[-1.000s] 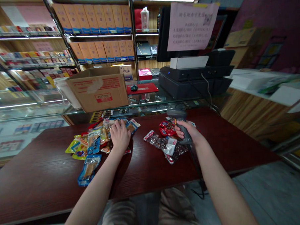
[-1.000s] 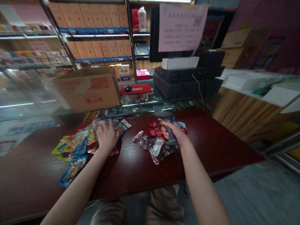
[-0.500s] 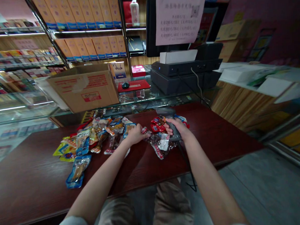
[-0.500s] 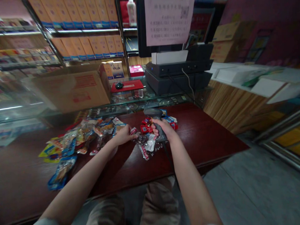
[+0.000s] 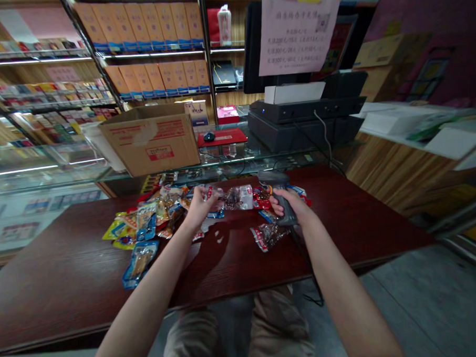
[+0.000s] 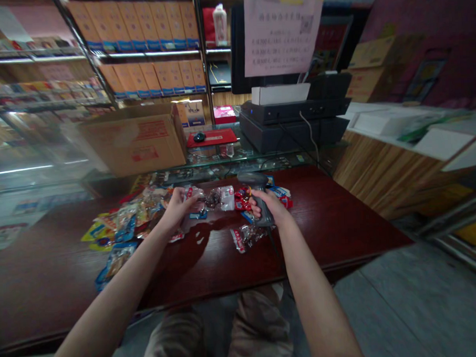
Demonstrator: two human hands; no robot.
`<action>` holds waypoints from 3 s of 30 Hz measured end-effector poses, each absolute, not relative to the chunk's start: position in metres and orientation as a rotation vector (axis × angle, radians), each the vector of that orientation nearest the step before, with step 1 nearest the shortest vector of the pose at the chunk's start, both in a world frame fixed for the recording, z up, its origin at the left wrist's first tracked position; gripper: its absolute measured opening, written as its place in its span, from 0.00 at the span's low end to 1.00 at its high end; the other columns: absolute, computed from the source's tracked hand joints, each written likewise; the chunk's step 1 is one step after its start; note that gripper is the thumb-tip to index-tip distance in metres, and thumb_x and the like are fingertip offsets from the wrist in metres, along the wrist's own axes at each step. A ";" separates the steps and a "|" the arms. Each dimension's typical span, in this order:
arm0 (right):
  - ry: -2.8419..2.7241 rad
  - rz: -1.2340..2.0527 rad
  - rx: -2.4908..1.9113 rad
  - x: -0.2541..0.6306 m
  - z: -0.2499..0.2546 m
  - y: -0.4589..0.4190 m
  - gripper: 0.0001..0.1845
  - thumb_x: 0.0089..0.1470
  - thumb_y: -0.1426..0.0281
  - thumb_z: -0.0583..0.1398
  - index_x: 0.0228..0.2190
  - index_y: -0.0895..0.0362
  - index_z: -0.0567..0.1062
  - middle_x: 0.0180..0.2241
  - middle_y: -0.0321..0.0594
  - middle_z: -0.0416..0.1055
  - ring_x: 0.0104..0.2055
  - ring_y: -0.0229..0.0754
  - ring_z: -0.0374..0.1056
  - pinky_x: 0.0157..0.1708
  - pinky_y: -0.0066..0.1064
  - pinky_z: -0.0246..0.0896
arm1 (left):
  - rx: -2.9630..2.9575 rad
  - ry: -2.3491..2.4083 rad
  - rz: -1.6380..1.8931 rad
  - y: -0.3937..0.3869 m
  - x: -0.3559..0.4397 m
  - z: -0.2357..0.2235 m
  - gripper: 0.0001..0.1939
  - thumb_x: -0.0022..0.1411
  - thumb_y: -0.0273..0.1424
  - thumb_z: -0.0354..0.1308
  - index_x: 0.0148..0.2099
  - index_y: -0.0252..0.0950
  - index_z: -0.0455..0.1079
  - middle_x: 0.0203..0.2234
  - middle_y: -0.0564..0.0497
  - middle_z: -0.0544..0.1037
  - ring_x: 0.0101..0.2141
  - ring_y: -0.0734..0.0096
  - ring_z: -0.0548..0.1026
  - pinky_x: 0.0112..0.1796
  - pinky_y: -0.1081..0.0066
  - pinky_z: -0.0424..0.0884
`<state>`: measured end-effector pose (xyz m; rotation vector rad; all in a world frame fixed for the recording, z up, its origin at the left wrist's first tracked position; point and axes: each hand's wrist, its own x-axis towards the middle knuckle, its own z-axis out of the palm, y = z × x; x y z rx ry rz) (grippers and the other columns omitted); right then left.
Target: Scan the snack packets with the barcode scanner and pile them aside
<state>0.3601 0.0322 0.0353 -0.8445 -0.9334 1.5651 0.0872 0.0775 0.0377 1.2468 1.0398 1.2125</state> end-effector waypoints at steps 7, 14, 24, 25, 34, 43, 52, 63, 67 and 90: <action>-1.062 1.572 -0.876 0.323 0.052 0.034 0.18 0.44 0.62 0.68 0.31 0.56 0.66 0.18 0.29 0.63 0.14 0.30 0.53 0.12 0.23 0.48 | 1.051 0.902 1.465 0.084 0.046 0.021 0.17 0.57 0.32 0.60 0.42 0.40 0.53 0.42 0.52 0.76 0.40 0.69 0.80 0.46 0.57 0.76; -1.104 1.604 -0.846 0.284 0.056 0.058 0.21 0.44 0.61 0.68 0.36 0.57 0.69 0.18 0.28 0.63 0.14 0.29 0.54 0.12 0.23 0.47 | 1.033 0.862 1.549 0.088 0.040 0.011 0.20 0.56 0.27 0.55 0.52 0.39 0.60 0.50 0.46 0.75 0.47 0.66 0.77 0.50 0.60 0.73; -0.996 1.576 -0.804 0.248 0.040 0.074 0.19 0.45 0.62 0.68 0.35 0.59 0.70 0.17 0.28 0.62 0.14 0.29 0.54 0.13 0.23 0.50 | 1.106 0.871 1.540 0.084 0.048 0.005 0.21 0.55 0.28 0.53 0.53 0.38 0.60 0.49 0.45 0.75 0.48 0.66 0.76 0.52 0.59 0.71; -0.988 1.571 -0.804 0.248 0.038 0.073 0.19 0.44 0.62 0.68 0.35 0.58 0.70 0.17 0.27 0.62 0.14 0.29 0.54 0.13 0.23 0.50 | 1.109 0.857 1.538 0.084 0.048 0.004 0.21 0.55 0.28 0.54 0.53 0.38 0.60 0.49 0.45 0.75 0.48 0.66 0.76 0.53 0.59 0.70; -0.923 1.534 -0.814 0.256 0.036 0.065 0.19 0.42 0.61 0.69 0.32 0.57 0.68 0.17 0.27 0.61 0.14 0.29 0.52 0.12 0.23 0.48 | 1.393 1.016 1.561 0.085 0.047 0.000 0.18 0.61 0.29 0.49 0.53 0.37 0.61 0.52 0.43 0.73 0.52 0.64 0.73 0.54 0.58 0.68; -1.030 1.476 -0.816 0.315 0.061 0.054 0.19 0.46 0.62 0.67 0.38 0.56 0.70 0.18 0.28 0.62 0.14 0.30 0.53 0.13 0.25 0.48 | 2.095 1.976 1.222 0.064 0.037 0.019 0.28 0.64 0.26 0.44 0.66 0.36 0.57 0.54 0.35 0.67 0.51 0.52 0.72 0.48 0.54 0.70; -0.839 1.406 -0.816 0.385 0.029 0.055 0.17 0.45 0.62 0.67 0.34 0.54 0.68 0.18 0.27 0.59 0.15 0.30 0.51 0.12 0.24 0.49 | 2.729 1.709 0.657 0.058 0.065 0.011 0.23 0.66 0.31 0.47 0.61 0.42 0.68 0.63 0.42 0.64 0.65 0.50 0.56 0.62 0.48 0.49; -0.693 1.361 -0.793 0.392 0.028 0.049 0.19 0.42 0.63 0.69 0.32 0.55 0.67 0.18 0.27 0.60 0.15 0.28 0.52 0.12 0.22 0.52 | 2.702 1.944 0.409 0.044 0.101 0.007 0.28 0.60 0.44 0.59 0.58 0.33 0.70 0.61 0.28 0.64 0.62 0.28 0.56 0.57 0.33 0.43; -0.673 1.352 -0.792 0.396 0.026 0.051 0.18 0.43 0.63 0.68 0.32 0.55 0.67 0.17 0.28 0.62 0.15 0.29 0.53 0.12 0.23 0.52 | 2.769 1.772 0.412 0.072 0.140 0.019 0.23 0.65 0.44 0.51 0.53 0.32 0.71 0.59 0.32 0.68 0.62 0.39 0.59 0.60 0.41 0.45; -0.849 1.424 -0.920 0.380 0.026 0.045 0.20 0.42 0.61 0.70 0.32 0.57 0.69 0.17 0.27 0.63 0.14 0.29 0.55 0.12 0.23 0.51 | 2.202 1.460 0.124 0.149 0.210 0.003 0.47 0.48 0.56 0.59 0.67 0.45 0.55 0.61 0.37 0.62 0.61 0.38 0.62 0.55 0.50 0.60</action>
